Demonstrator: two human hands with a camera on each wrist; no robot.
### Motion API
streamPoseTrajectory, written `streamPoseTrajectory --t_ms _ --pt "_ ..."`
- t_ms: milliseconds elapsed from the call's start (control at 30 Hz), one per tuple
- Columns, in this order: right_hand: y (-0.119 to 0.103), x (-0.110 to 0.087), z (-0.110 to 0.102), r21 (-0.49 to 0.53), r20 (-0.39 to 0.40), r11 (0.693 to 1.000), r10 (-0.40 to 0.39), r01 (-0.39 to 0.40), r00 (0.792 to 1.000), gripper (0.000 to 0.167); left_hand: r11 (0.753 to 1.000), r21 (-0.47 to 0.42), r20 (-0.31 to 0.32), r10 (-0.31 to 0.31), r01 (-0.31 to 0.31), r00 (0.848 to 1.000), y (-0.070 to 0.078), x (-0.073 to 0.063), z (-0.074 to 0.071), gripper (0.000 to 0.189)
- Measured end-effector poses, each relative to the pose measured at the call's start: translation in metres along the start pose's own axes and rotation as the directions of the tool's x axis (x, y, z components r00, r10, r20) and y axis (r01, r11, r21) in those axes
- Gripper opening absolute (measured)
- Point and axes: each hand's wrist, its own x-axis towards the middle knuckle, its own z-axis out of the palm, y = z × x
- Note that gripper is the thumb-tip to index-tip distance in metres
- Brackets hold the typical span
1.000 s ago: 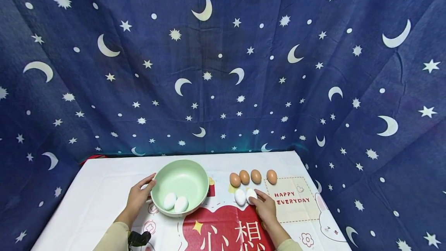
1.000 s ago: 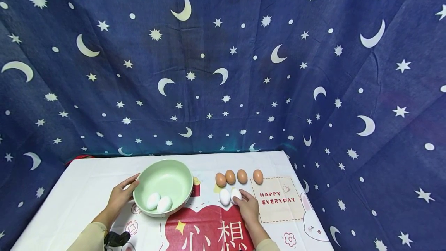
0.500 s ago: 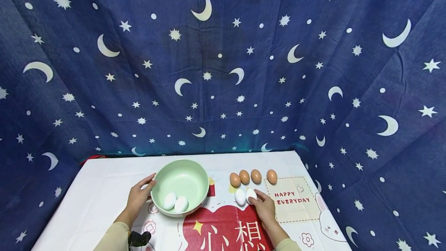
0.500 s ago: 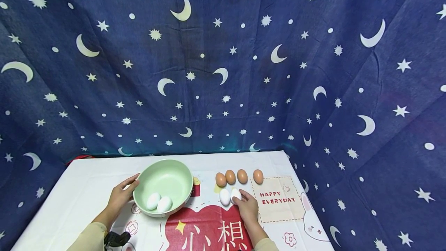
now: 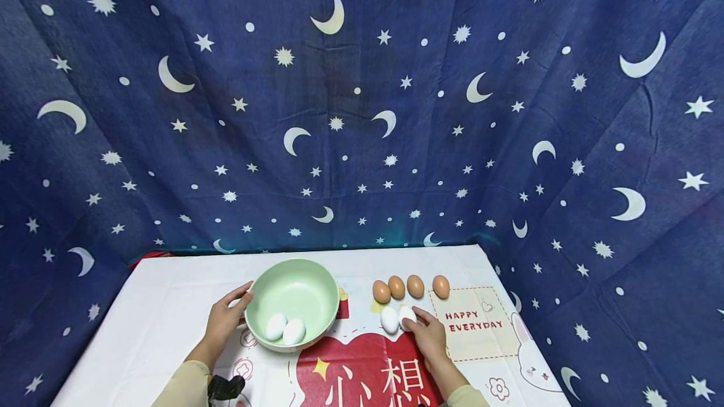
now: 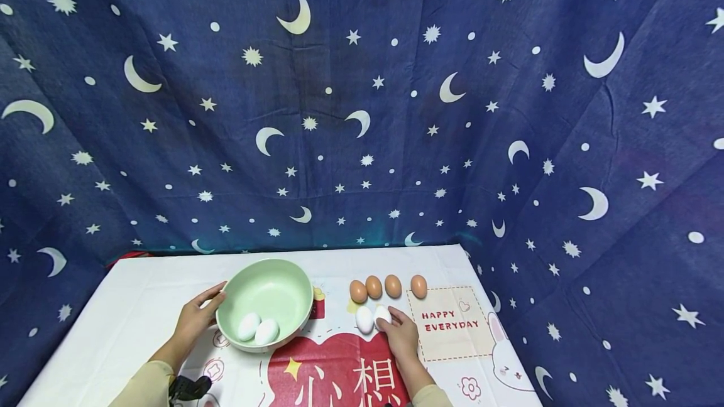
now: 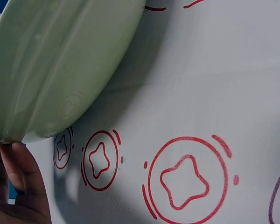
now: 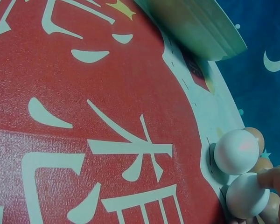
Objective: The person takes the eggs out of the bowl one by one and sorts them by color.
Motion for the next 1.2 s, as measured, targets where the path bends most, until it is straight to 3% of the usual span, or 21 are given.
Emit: streamPoseTrajectory --t_ms 333,567,733,1033,1200 --pt "-0.002 -0.001 -0.002 0.025 0.014 0.999 0.02 -0.02 1.0 0.053 1.0 -0.006 -0.003 0.013 -0.013 1.0 0.0 0.0 0.0 0.053" --pt "-0.002 0.001 -0.004 0.036 -0.012 0.999 0.039 -0.039 0.999 0.053 0.999 -0.026 -0.013 0.023 -0.023 1.0 0.001 0.001 0.001 0.052" --pt "-0.006 -0.001 -0.007 0.051 -0.051 0.999 0.006 -0.003 0.999 0.049 1.0 -0.023 -0.004 0.02 -0.02 1.0 0.004 -0.002 0.001 0.052" --pt "-0.037 -0.013 0.005 0.051 -0.105 0.996 -0.066 0.071 0.992 0.042 0.999 -0.029 -0.004 0.018 -0.019 1.0 0.003 -0.003 0.001 0.051" --pt "-0.059 -0.028 0.022 0.107 -0.05 0.988 -0.109 0.114 0.993 0.041 1.0 -0.019 -0.004 0.014 -0.014 1.0 0.002 -0.002 0.001 0.051"
